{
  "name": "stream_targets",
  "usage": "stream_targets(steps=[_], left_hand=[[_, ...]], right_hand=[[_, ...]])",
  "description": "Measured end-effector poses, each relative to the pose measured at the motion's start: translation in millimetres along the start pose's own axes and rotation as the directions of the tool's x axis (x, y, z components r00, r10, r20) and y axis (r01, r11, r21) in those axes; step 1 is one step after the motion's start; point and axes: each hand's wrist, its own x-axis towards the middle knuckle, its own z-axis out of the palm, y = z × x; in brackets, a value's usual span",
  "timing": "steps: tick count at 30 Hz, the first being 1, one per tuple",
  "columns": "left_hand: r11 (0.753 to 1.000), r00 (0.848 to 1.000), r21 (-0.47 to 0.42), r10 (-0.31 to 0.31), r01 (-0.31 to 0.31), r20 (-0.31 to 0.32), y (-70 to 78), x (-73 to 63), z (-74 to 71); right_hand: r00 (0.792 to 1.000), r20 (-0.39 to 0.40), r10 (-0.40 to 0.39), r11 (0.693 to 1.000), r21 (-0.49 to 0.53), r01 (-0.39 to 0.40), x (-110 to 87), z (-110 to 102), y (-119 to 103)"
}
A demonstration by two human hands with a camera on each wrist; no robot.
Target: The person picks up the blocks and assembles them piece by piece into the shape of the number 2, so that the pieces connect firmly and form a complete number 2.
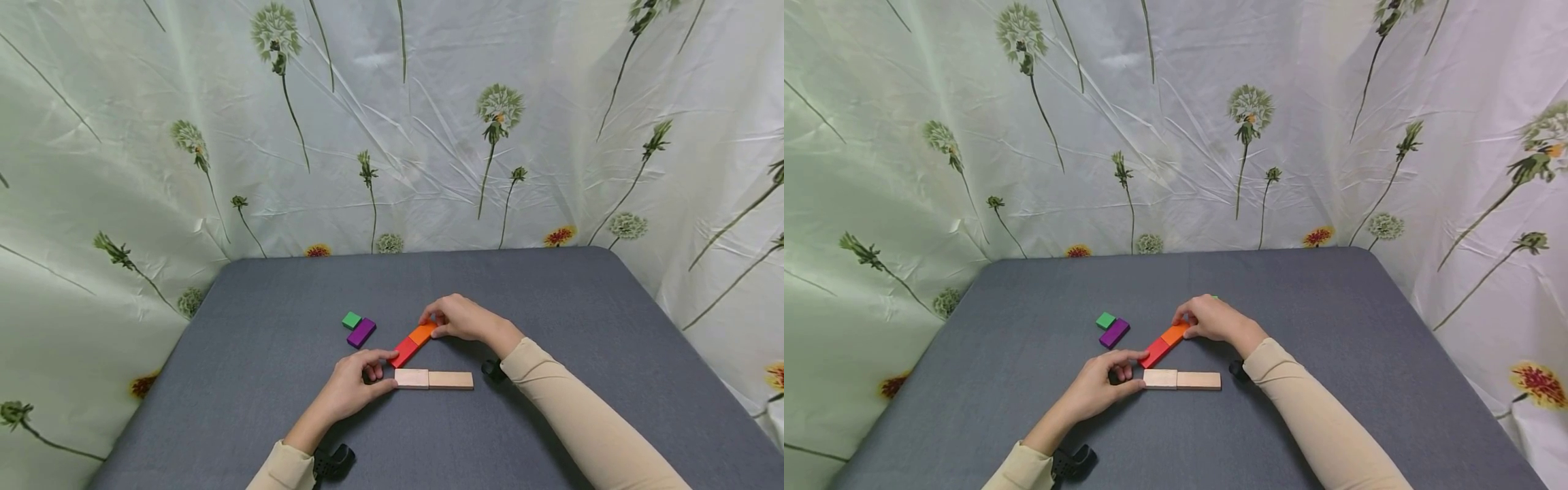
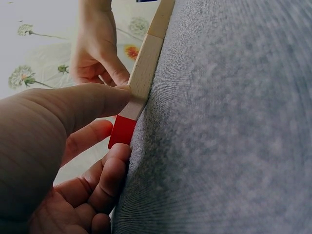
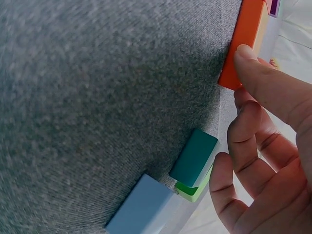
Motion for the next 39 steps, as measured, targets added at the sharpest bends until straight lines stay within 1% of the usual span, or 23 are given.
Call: stream_targets(steps=[14, 18, 26, 30, 34, 39], left_hand=[[1.000, 1.000, 0.005, -0.003, 0.003, -0.003, 0.2, 0.5, 0.2], [1.000, 1.000, 0.006, -0.006, 0.006, 0.000, -0.4, 0.6, 0.3], [1.000, 1.000, 0.003, 0.010, -0.010, -0.006, -0.6, 0.3, 0.1], [1.000, 1.000, 0.005, 0.018, -0.018, -0.008, -0.8, 0.4, -0.2], [1.000, 1.000, 0.004, 0.020, -0.020, -0.006, -1.1, 0.2, -0.2], [1.000, 1.000, 0.002, 0.017, -0.017, -0.007, -1.6, -0.5, -0.2]], right_hand=[[1.000, 0.005, -0.011, 1.000, -0.002, 0.011, -0.4, -1.2, -0.9], [1.000, 0.008, 0.002, 1.000, 0.000, -0.002, -1.0, -0.9, -0.9], [1.000, 0.003, -0.001, 1.000, -0.010, 0.002, -0.7, -2.1, 0.1], [1.000, 0.003, 0.012, 1.000, 0.004, -0.012, -1.5, -4.0, 2.4], [0.999, -0.008, 0.042, 0.999, 0.020, -0.042, -3.7, -8.0, 6.5], [0.996, -0.034, 0.082, 0.997, 0.012, -0.081, -6.8, -12.5, 13.8]])
